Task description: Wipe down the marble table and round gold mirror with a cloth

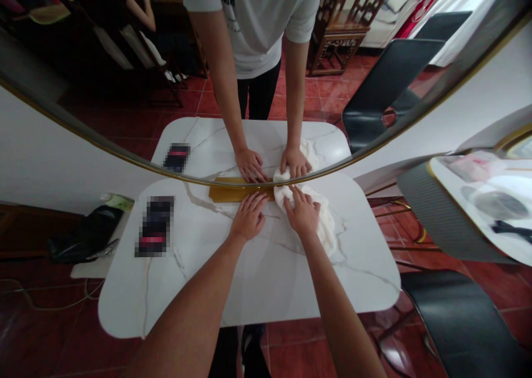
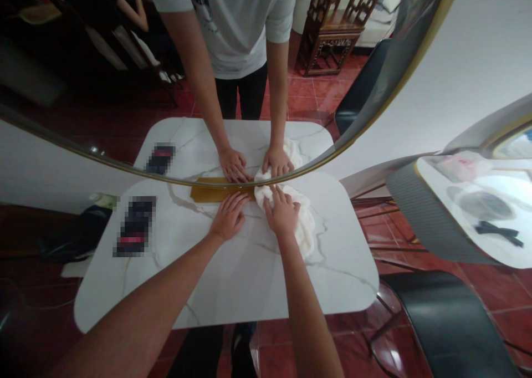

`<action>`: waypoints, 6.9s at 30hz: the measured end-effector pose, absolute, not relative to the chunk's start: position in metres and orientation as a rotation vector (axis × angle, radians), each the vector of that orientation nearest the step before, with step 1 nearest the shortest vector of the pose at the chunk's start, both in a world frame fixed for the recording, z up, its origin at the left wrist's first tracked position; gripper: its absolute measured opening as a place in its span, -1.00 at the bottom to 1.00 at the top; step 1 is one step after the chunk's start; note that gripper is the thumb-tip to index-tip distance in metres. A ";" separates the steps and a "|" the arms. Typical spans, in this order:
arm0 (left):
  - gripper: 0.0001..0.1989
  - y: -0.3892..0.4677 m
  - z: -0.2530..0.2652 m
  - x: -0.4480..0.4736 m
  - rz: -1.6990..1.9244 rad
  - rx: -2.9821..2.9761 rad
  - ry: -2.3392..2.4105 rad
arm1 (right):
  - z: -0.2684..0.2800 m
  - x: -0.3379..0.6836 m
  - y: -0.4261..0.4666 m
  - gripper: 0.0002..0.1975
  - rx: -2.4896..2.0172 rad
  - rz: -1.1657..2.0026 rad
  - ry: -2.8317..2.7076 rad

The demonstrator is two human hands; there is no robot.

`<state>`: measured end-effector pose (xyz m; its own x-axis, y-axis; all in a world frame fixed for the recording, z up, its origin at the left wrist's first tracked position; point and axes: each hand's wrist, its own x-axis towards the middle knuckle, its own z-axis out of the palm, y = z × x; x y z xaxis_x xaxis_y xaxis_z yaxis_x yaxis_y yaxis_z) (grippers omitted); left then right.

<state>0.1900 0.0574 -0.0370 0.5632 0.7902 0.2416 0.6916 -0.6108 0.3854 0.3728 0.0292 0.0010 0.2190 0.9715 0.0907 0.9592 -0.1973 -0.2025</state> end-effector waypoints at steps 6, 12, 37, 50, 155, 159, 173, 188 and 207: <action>-0.43 0.057 -0.038 0.190 0.597 2.567 1.243 | 0.005 0.362 0.008 -0.35 -2.167 0.004 -2.044; -0.45 0.055 -0.035 0.191 0.599 2.559 1.383 | 0.003 0.360 0.005 -0.54 -2.214 -0.036 -2.036; -0.45 0.055 -0.038 0.194 0.641 2.421 1.773 | 0.001 0.335 0.012 -0.56 -2.332 0.016 -1.907; -0.45 0.055 -0.035 0.195 0.625 2.422 1.749 | 0.001 0.362 0.006 -0.57 -2.133 0.010 -2.118; -0.46 0.056 -0.036 0.198 0.601 2.449 1.736 | 0.003 0.357 0.014 -0.54 -2.476 0.186 -1.519; -0.46 0.056 -0.037 0.197 0.604 2.450 1.731 | 0.002 0.372 0.038 -0.53 -2.433 0.263 -1.566; -0.46 0.056 -0.036 0.198 0.611 2.431 1.736 | 0.001 0.368 0.011 -0.58 -2.289 0.315 -1.640; -0.46 0.055 -0.036 0.199 0.587 2.442 1.743 | 0.001 0.390 0.053 -0.61 -2.312 0.361 -1.685; -0.47 0.054 -0.036 0.200 0.609 2.423 1.733 | 0.002 0.346 -0.002 -0.57 -2.394 0.280 -1.460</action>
<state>0.1998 0.0539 -0.0357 0.2718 0.9262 0.2612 0.8859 -0.3468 0.3080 0.3463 -0.0022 0.0019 0.4581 0.8889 0.0006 0.8258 -0.4253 -0.3705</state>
